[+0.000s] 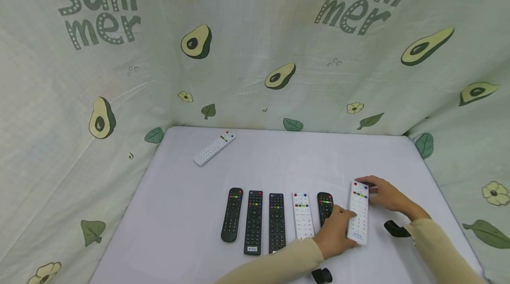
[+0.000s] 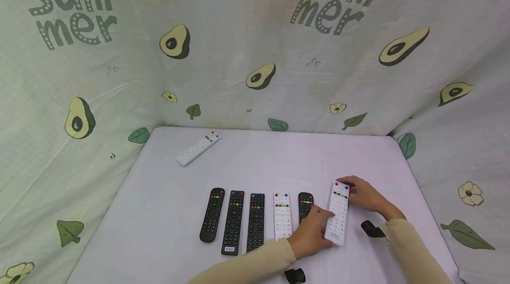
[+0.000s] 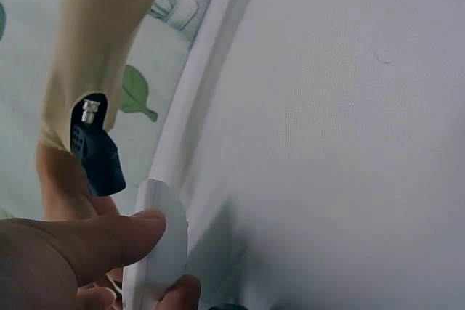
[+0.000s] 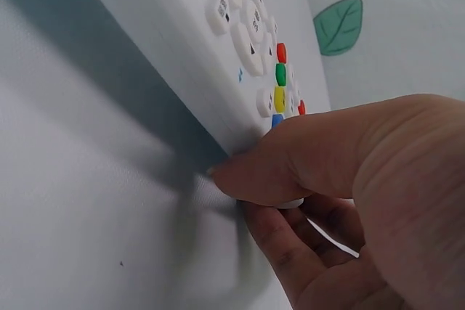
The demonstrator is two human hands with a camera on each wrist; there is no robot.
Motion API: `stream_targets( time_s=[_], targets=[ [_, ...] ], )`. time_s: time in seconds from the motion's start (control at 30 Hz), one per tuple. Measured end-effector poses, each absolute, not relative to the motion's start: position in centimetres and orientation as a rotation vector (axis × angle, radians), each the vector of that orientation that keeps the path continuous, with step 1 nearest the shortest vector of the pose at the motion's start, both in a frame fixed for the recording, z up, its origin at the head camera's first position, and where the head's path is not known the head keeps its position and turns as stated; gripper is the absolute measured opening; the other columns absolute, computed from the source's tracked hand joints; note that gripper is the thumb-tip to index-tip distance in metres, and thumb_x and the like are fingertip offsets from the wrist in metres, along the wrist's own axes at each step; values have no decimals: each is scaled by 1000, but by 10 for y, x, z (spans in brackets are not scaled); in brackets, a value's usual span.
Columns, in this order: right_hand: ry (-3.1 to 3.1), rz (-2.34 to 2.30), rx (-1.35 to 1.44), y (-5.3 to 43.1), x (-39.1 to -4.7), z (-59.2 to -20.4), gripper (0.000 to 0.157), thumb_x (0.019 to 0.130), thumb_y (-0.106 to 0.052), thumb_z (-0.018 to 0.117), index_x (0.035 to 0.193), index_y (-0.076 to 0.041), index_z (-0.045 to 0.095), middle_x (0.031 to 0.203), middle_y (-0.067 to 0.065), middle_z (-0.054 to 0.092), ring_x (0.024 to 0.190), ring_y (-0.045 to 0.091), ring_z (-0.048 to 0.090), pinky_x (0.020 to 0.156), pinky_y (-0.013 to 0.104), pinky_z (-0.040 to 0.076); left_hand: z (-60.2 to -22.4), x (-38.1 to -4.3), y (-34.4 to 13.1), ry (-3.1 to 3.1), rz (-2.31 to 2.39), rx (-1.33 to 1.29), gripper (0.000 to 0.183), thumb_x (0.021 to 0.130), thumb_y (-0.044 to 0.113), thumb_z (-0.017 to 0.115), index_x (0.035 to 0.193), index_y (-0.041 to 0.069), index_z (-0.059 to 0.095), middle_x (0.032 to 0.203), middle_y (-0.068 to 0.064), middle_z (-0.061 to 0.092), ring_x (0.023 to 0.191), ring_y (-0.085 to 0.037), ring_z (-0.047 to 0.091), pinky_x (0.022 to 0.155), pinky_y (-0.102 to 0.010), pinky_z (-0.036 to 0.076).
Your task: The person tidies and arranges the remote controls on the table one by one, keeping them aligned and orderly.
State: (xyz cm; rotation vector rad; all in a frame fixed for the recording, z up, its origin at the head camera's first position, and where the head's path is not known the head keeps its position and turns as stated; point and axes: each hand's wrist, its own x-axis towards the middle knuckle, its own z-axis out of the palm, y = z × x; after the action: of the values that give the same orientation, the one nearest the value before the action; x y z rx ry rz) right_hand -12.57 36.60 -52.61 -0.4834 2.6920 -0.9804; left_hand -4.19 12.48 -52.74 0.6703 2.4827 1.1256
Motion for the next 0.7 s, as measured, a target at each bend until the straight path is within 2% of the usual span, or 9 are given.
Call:
stream_targets(
  time_s=[0.27, 0.5, 0.7],
  targets=[
    [2753, -977, -653, 363, -119, -534, 55, 78, 14, 80, 131, 7, 63, 126, 25, 66, 106, 29, 68, 88, 37, 63, -530, -31, 126, 2386, 1127, 825, 72, 84, -2, 83, 149, 12, 55, 128, 2, 46, 76, 8, 47, 63, -6, 45],
    [2763, -942, -624, 358, -116, -533, 55, 78, 16, 79, 130, 7, 63, 125, 23, 65, 106, 38, 67, 88, 40, 63, -532, -29, 127, 2416, 1076, 822, 69, 83, -1, 83, 146, 15, 59, 128, 3, 47, 77, 9, 47, 63, -6, 45],
    [2764, -921, -624, 358, -118, -529, 53, 79, 16, 78, 129, 8, 63, 124, 23, 66, 106, 40, 67, 89, 42, 62, -530, -42, 115, 2428, 1091, 833, 63, 88, 4, 82, 146, 15, 59, 126, 4, 48, 86, 9, 52, 70, -5, 47]
  ],
)
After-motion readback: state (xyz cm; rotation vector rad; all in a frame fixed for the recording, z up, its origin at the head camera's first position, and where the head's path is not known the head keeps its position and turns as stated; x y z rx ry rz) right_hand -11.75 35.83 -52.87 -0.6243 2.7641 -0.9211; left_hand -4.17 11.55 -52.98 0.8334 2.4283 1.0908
